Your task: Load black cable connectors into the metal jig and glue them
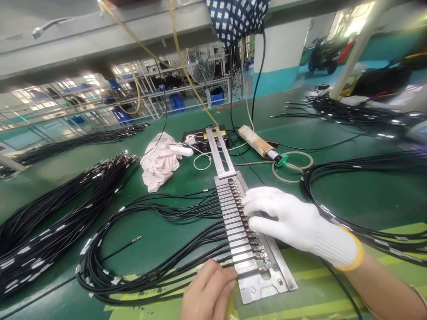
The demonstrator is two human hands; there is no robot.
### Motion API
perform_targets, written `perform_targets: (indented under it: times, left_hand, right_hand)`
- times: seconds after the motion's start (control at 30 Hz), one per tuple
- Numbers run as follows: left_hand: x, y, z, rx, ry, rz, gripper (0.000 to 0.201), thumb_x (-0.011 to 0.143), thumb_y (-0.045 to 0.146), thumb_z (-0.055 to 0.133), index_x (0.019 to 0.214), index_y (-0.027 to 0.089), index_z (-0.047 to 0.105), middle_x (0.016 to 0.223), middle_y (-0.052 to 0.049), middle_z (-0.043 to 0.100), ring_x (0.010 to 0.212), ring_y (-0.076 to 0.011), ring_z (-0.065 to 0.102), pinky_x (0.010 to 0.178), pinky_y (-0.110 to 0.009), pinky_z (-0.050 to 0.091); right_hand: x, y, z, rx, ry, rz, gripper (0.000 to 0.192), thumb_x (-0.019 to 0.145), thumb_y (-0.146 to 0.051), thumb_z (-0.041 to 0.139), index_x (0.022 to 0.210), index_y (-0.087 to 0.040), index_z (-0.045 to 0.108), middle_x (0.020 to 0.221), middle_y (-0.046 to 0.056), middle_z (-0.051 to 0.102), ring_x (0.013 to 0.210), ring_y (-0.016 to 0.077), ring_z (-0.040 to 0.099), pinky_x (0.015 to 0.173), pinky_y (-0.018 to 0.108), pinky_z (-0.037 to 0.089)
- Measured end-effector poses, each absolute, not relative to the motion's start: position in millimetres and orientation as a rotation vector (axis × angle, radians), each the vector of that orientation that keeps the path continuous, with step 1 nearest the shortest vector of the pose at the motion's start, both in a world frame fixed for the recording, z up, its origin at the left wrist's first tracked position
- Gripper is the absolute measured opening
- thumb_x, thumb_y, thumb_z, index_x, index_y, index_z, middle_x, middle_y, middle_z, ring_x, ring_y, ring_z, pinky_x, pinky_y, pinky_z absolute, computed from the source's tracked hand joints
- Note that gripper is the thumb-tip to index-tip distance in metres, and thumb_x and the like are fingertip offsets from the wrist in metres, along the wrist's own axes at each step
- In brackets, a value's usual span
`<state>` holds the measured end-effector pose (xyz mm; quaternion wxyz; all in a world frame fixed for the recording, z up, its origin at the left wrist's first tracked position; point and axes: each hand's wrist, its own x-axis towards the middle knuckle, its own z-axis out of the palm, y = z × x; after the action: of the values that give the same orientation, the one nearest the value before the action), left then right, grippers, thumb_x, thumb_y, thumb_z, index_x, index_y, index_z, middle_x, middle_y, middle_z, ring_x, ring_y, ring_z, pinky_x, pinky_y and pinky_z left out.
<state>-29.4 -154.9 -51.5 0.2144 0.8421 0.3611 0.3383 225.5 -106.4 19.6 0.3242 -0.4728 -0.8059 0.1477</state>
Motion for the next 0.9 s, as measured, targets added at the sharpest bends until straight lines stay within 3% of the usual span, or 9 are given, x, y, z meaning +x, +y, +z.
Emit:
perform_targets:
  times: [0.27, 0.7, 0.9]
  left_hand:
    - [-37.5, -142.0, -55.0, 2.623, 0.973, 0.727, 0.021, 0.101, 0.012, 0.045, 0.110, 0.021, 0.061, 0.082, -0.004, 0.059, 0.069, -0.0148, 0.062, 0.062, -0.021, 0.052]
    - [-27.5, -151.7, -63.3, 2.620, 1.124, 0.784, 0.025, 0.104, 0.018, 0.037, 0.105, 0.020, 0.062, 0.081, -0.005, 0.055, 0.068, -0.0160, 0.056, 0.060, -0.024, 0.046]
    - [-27.7, -147.5, -58.6, 2.577, 1.070, 0.681, 0.024, 0.102, 0.012, 0.040, 0.107, 0.021, 0.061, 0.083, -0.005, 0.057, 0.071, -0.0168, 0.057, 0.064, -0.025, 0.048]
  right_hand:
    - [226.3, -107.0, 19.8, -1.220, -2.109, 0.410, 0.009, 0.091, -0.020, 0.064, 0.090, -0.021, 0.073, 0.109, 0.005, 0.073, 0.112, 0.0227, 0.063, 0.105, 0.039, 0.046]
    - [225.9, -108.6, 17.8, -1.203, -2.135, 0.419, 0.009, 0.093, -0.019, 0.064, 0.088, -0.020, 0.071, 0.105, 0.004, 0.071, 0.108, 0.0216, 0.061, 0.102, 0.037, 0.045]
    - [224.6, -108.9, 15.2, -1.226, -2.189, 0.457, 0.007, 0.092, -0.021, 0.064, 0.090, -0.021, 0.071, 0.105, 0.004, 0.070, 0.108, 0.0222, 0.060, 0.101, 0.038, 0.045]
